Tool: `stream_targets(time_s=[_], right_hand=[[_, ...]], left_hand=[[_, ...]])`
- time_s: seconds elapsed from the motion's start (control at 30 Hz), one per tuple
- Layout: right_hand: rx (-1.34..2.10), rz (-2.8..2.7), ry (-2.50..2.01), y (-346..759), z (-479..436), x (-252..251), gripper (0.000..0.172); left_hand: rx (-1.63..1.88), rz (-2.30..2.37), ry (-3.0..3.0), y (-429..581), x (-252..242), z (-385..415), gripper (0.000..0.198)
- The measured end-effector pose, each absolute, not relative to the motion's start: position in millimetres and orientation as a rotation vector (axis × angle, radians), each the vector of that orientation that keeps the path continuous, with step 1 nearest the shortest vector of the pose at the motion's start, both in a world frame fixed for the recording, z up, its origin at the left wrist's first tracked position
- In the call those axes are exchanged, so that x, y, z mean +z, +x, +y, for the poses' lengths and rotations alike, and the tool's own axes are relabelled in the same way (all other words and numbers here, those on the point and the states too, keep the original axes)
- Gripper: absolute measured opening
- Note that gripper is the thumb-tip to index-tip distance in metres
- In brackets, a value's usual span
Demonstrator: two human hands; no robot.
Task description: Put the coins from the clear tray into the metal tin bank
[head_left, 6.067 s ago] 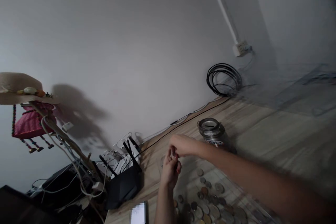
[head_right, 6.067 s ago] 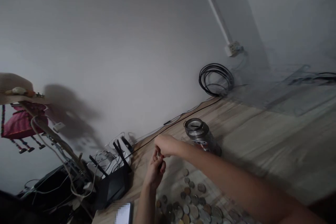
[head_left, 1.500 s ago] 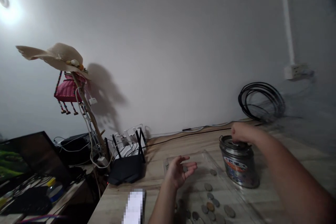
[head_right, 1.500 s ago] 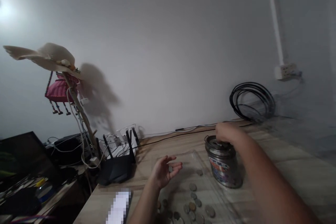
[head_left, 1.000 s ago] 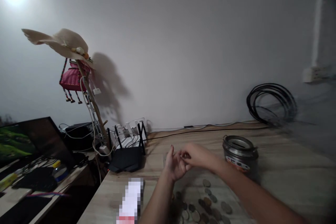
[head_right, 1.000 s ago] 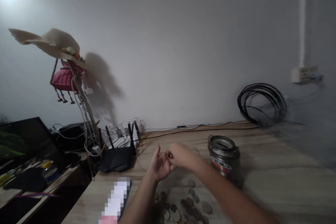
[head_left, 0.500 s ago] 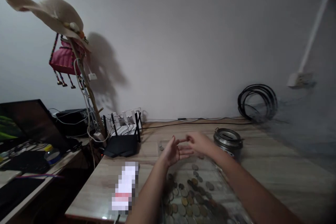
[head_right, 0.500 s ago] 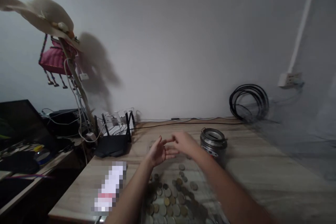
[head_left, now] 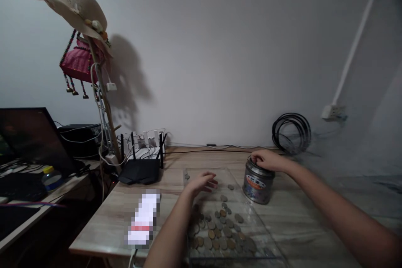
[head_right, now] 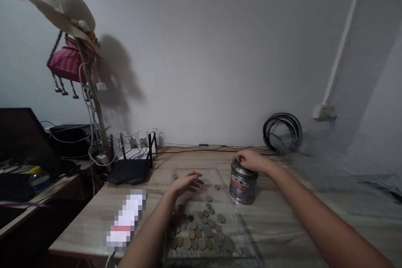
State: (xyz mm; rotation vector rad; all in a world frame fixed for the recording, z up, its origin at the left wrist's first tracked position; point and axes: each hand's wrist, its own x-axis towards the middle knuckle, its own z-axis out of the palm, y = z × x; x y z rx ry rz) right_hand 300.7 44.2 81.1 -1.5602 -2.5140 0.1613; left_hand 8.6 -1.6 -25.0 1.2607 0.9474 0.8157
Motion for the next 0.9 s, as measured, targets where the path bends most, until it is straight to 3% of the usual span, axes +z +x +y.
stream_targets(time_s=[0.43,0.73,0.9], right_hand=[[0.018,-2.771,-1.723,294.3,38.3,105.7,0.022],[-0.008,-2.694,-1.877,272.6,29.5,127.9,0.015],[-0.109,-2.518,-1.74,276.7,4.0,139.0,0.027]], left_hand=[[0.825,1.163,1.325,0.4,-41.1,11.2,0.04],[0.835,1.35,1.438,5.3,-48.8,17.2,0.048],[0.759,1.464,1.629,13.0,-44.5,14.7,0.041]])
